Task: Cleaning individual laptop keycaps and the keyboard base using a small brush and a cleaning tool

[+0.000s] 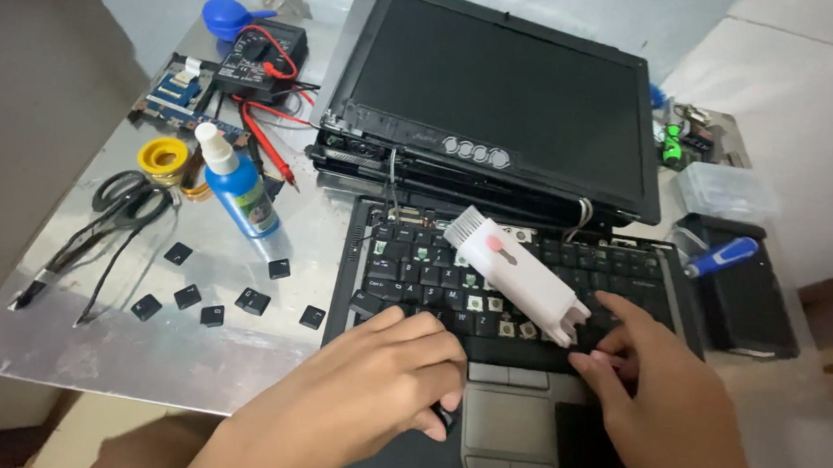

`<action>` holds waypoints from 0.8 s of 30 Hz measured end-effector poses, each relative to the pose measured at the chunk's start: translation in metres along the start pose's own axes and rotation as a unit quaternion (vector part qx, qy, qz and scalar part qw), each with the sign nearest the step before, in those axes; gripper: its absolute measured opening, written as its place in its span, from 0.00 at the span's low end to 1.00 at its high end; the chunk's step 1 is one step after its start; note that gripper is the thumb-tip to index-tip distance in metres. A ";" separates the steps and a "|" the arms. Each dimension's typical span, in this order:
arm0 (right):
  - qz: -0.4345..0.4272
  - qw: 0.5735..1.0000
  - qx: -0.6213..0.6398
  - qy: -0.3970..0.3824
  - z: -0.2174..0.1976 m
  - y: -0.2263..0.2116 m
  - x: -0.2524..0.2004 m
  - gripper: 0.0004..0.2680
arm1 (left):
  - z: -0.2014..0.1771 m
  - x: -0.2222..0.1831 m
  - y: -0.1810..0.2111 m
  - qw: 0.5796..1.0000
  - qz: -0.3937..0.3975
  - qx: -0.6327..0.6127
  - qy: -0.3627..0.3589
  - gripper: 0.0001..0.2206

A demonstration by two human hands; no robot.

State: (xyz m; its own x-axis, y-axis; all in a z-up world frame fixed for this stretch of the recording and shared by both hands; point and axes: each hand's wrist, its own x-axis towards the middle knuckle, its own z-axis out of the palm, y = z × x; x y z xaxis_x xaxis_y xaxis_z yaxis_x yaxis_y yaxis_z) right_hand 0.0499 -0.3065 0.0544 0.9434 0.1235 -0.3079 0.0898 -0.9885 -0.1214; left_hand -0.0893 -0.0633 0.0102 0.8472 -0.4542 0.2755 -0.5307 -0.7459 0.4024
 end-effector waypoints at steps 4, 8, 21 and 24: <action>0.003 0.999 0.033 0.005 -0.010 0.003 -0.006 0.25 | -0.005 0.001 0.001 0.999 0.000 -0.034 0.009 0.11; -0.147 0.971 0.080 0.170 -0.007 0.037 -0.004 0.20 | -0.004 -0.002 -0.001 0.998 0.001 -0.053 0.022 0.10; 0.009 0.806 0.588 -0.067 -0.010 -0.009 -0.035 0.17 | -0.007 -0.012 -0.005 0.998 -0.012 -0.012 0.068 0.06; 0.036 0.735 0.666 -0.125 -0.002 -0.014 -0.035 0.18 | -0.006 -0.012 -0.004 0.998 -0.035 -0.003 0.056 0.09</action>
State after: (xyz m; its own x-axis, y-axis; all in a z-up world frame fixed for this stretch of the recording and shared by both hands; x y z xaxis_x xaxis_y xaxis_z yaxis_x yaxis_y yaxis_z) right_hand 0.0157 -0.2971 0.0686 0.8276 0.2517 -0.5017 -0.5061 -0.0517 -0.8609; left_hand -0.0975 -0.0517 0.0104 0.8745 -0.3438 0.3422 -0.4710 -0.7705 0.4295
